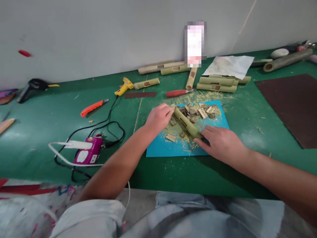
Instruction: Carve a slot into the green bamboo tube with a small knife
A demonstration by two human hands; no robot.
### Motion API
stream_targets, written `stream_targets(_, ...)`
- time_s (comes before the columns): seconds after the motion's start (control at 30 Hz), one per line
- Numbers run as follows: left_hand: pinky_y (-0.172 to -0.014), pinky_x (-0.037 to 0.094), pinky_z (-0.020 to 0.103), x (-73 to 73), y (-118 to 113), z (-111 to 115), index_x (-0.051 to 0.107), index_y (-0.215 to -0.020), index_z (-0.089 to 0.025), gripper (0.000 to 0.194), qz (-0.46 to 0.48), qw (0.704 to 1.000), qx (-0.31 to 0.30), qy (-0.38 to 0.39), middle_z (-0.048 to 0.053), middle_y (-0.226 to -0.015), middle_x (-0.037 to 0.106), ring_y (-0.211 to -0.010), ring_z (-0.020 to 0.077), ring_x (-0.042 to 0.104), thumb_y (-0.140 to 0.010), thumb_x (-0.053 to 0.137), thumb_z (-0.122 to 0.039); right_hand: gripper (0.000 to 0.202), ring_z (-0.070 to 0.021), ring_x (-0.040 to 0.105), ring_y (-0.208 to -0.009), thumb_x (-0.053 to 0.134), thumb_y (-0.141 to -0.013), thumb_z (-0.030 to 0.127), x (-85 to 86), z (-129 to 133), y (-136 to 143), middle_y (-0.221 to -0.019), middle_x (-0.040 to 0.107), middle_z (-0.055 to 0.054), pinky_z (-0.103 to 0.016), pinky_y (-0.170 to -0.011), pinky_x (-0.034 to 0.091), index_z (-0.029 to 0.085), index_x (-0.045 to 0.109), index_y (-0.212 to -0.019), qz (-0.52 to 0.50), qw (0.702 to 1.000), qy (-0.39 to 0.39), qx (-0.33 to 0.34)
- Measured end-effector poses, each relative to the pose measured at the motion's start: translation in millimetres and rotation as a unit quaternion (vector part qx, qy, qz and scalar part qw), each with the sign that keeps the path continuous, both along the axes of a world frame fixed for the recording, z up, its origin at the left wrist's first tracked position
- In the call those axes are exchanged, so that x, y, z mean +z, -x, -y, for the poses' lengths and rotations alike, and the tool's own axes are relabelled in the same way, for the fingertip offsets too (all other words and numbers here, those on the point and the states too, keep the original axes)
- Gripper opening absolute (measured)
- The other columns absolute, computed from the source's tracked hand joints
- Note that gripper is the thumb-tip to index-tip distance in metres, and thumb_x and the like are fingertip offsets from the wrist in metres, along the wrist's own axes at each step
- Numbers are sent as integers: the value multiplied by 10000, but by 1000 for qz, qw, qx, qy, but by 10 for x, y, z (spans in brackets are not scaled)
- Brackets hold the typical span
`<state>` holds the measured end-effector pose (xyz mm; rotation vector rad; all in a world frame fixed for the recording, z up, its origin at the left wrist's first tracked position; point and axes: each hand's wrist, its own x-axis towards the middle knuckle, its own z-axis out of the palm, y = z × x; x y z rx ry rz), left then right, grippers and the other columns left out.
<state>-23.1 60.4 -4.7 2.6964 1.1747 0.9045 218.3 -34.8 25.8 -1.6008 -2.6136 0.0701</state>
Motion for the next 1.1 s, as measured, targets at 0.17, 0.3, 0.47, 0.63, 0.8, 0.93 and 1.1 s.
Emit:
stream_targets(0.17,-716,523,258,-9,-80,58,710,-1040,-129,256,-11,998,-56,14,75,-864,690,-781,149,652,-1001,488,-251,365,-162,578,-651,504,-952,439,-8,7,11,-782,653,-59,-311,-566,284,163,660,-771,4,1000,-2,7)
stream_targets(0.3,-691,518,261,11,-153,145,716,-988,-116,269,-19,999,-29,-12,75,-817,673,-729,148,633,-1001,473,-229,358,-171,591,-667,508,-952,435,8,6,16,-801,661,-65,-314,-570,291,157,667,-791,9,1000,6,1)
stream_targets(0.47,-679,514,250,53,-163,198,707,-1033,-127,272,-39,997,-65,-1,69,-834,666,-735,144,633,-1006,457,-231,348,-178,598,-680,518,-948,425,47,5,35,-800,663,-70,-315,-567,296,154,675,-798,12,1000,21,-1)
stream_targets(0.63,-696,517,264,48,-108,160,711,-1030,-131,296,-36,999,-40,7,69,-816,660,-732,147,630,-1013,450,-269,341,-171,591,-666,528,-943,424,47,2,37,-798,664,-66,-310,-571,298,154,675,-794,11,1000,20,-1)
stream_targets(0.8,-690,522,275,32,-140,189,711,-1011,-125,309,-32,999,-27,-6,84,-838,670,-743,156,634,-1015,436,-265,358,-175,596,-680,500,-953,427,34,5,22,-809,662,-77,-309,-575,299,155,667,-791,6,1000,14,-1)
stream_targets(0.93,-671,510,252,61,-200,302,699,-1067,-148,323,-72,994,-78,11,60,-805,648,-735,147,626,-1029,408,-283,346,-174,590,-678,501,-948,436,28,2,31,-817,664,-70,-312,-573,288,161,665,-816,8,1000,18,2)
stream_targets(1.1,-626,478,248,80,-240,402,703,-1018,-131,332,-77,996,-44,-7,62,-776,630,-689,146,603,-1026,403,-272,345,-175,590,-682,513,-935,457,36,-1,41,-823,669,-75,-308,-569,284,165,664,-829,8,999,31,-15)
